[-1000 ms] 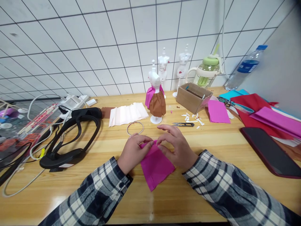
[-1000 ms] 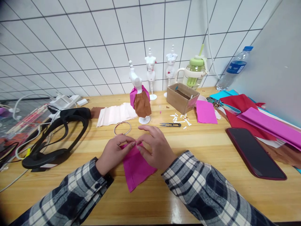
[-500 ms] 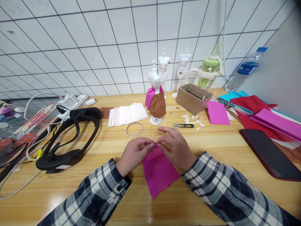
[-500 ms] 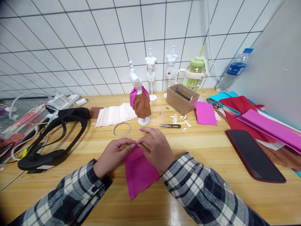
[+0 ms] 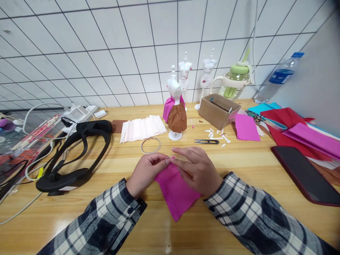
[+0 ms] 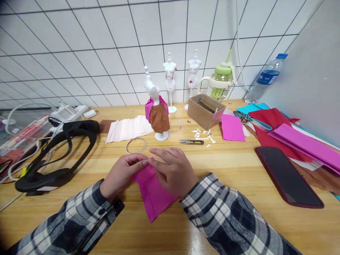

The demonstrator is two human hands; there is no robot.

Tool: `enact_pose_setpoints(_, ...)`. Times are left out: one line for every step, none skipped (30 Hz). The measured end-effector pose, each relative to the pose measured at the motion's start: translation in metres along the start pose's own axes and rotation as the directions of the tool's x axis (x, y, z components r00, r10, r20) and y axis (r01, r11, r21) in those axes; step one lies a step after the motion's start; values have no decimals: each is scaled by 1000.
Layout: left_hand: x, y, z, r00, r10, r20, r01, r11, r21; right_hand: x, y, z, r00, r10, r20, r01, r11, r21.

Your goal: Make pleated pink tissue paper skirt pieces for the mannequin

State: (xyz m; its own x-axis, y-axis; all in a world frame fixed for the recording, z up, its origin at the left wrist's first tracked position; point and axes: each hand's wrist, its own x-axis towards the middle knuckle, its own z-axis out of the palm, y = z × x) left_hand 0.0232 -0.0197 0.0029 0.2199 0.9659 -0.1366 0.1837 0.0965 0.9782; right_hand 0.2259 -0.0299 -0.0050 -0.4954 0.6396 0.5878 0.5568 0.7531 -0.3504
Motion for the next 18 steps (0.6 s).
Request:
enact_pose_setpoints(0,1,0,1000,5,8,-5,1000,19,0,0,0,1000,14,-9,-13,1000,18)
enact_pose_setpoints(0,1,0,1000,12,11,-13,999,40,0,-1,1,999,30,-16,-30,999,38)
enact_pose_setpoints(0,1,-1,1000,21,10,-22,998,63,0,-1,1,999,46,-21,-45,997,58)
enact_pose_setpoints(0,2,-1,999,32,5,-32,996,87,0,-2,2,998,57,-22,-55,996,72)
enact_pose_setpoints(0,2,-2,999,43,-2,-43,993,112,0,-2,2,998,63,-16,-61,995,80)
enact_pose_setpoints(0,1,-2,998,55,-10,-53,989,137,0,-2,1,997,71,-12,-70,994,82)
enact_pose_setpoints(0,1,-2,998,67,-19,-64,985,158,0,-2,1,996,88,-13,-87,993,81)
enact_pose_setpoints(0,2,-2,997,79,-24,-74,981,180,0,-1,0,993,119,-24,-117,990,83)
enact_pose_setpoints(0,2,-2,996,91,-20,-85,975,207,1,0,0,986,158,-43,-154,984,92)
enact_pose_setpoints(-1,2,-2,995,104,-5,-100,966,240,1,1,-1,978,199,-59,-191,975,116)
enact_pose_setpoints(-2,3,-2,992,121,19,-122,952,281,2,2,-2,970,233,-65,-221,963,154)
enact_pose_setpoints(-2,3,-1,989,143,47,-150,933,327,2,3,-2,965,258,-56,-242,949,203)
enact_pose_setpoints(-3,4,0,983,170,72,-184,910,371,3,4,-2,962,271,-26,-256,933,254)
enact_pose_setpoints(-4,4,2,975,204,85,-221,884,411,3,4,-1,960,279,16,-271,916,297)
enact_pose_setpoints(-4,4,3,966,244,85,-255,857,449,4,4,0,956,286,63,-290,900,324)
enact_pose_setpoints(-5,4,4,956,285,76,-285,828,483,4,4,0,949,297,104,-315,889,334)
enact_pose_setpoints(-5,4,5,945,321,69,-309,800,515,5,4,1,941,311,134,-338,882,329)
enact_pose_setpoints(-5,4,6,935,348,66,-327,774,542,5,4,2,933,325,153,-357,879,315)
